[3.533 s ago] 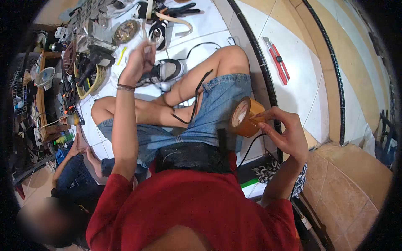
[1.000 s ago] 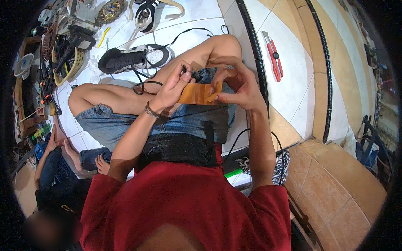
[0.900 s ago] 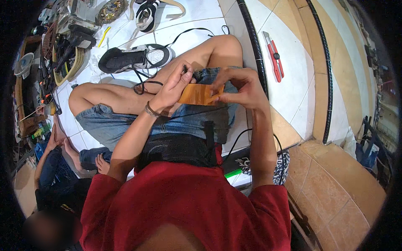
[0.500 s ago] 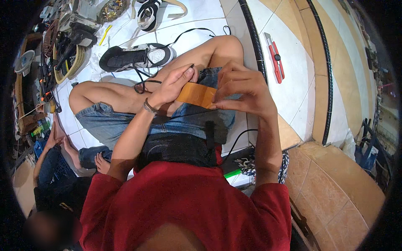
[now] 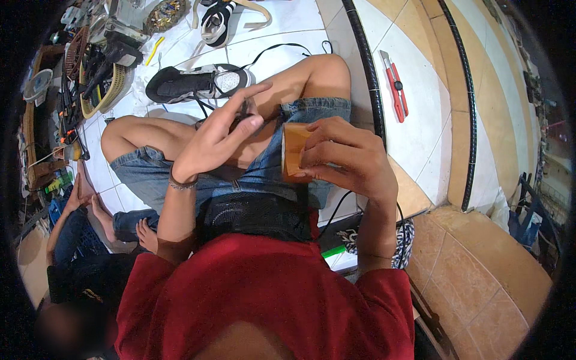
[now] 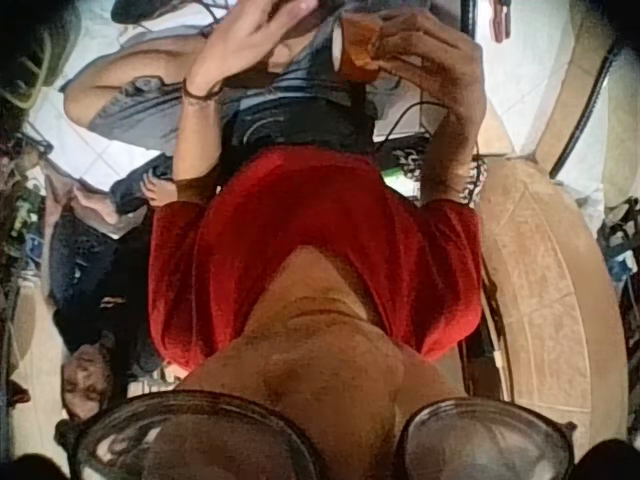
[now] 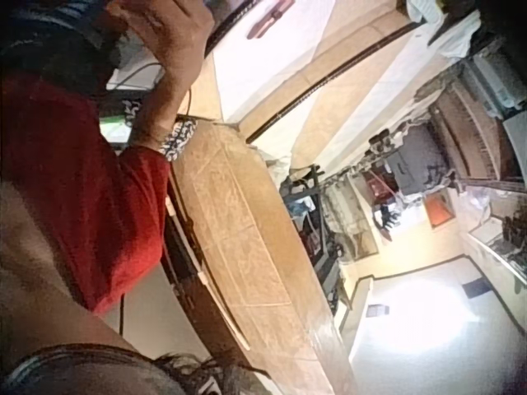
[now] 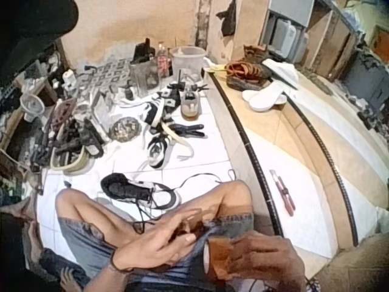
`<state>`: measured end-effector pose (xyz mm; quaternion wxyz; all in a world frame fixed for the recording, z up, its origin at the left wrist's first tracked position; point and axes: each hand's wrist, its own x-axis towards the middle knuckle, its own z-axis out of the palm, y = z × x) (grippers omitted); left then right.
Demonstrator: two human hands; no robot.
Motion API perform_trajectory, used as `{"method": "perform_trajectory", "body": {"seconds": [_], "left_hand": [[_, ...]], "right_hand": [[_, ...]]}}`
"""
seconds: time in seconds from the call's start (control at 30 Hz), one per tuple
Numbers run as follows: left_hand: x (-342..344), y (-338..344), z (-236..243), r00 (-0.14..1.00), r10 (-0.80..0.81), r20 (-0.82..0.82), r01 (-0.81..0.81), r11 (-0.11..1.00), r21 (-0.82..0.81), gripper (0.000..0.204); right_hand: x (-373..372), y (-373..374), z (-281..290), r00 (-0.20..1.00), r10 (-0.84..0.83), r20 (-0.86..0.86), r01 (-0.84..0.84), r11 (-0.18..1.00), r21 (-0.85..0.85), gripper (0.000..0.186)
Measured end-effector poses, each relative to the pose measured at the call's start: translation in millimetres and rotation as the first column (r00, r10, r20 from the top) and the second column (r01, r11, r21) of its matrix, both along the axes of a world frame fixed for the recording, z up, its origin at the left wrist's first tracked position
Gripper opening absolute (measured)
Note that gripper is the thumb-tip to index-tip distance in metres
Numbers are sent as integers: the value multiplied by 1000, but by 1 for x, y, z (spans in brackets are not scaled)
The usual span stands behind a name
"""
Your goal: Preparing a shoe for repair by applying tape and trimming it with a utility knife.
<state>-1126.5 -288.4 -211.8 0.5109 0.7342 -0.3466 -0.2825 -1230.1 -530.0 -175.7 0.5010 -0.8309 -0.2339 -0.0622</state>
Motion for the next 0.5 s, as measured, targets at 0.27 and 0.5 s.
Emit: {"method": "perform_trajectory", "body": {"seconds": [0.27,0.5], "left_hand": [[-1,5,-30,981,80,-176,-99,989,-107,24],[-8,6,-16,970,161,-182,-162,987,7,13]], "right_hand": [[-8,9,-9,996,-50,-71,55,996,75,23],[-7,14,-11,998,-51,-32,53,997,59,25]]}}
